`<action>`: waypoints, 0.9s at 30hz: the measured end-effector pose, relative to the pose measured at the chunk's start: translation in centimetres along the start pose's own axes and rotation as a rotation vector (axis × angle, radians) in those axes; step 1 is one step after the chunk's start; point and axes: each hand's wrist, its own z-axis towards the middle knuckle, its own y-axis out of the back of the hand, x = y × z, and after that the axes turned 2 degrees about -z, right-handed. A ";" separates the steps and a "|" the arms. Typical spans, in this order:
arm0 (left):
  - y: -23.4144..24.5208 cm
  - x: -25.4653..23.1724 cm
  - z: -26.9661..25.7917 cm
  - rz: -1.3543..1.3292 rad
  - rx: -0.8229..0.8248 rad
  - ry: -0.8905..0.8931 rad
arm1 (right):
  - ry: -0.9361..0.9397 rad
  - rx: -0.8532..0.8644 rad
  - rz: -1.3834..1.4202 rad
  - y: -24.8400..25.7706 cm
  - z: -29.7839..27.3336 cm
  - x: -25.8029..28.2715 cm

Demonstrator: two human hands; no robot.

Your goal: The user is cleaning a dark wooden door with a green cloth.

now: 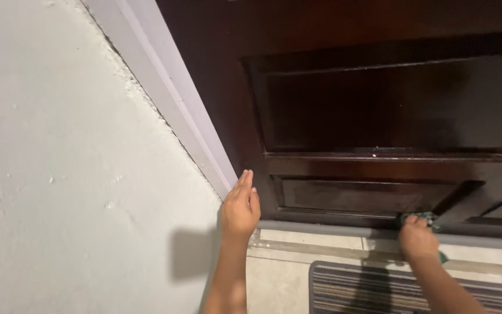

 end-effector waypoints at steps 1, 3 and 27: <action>0.1 0.0 0.4 0.001 -0.003 -0.003 | 0.000 -0.004 0.002 -0.1 0.1 1.9; 0.3 0.0 0.3 -0.021 0.013 0.005 | 0.027 -0.046 0.125 -0.5 -0.4 5.0; -2.7 -0.7 0.4 0.071 -0.180 -0.100 | 0.566 0.039 0.050 5.7 -2.1 14.3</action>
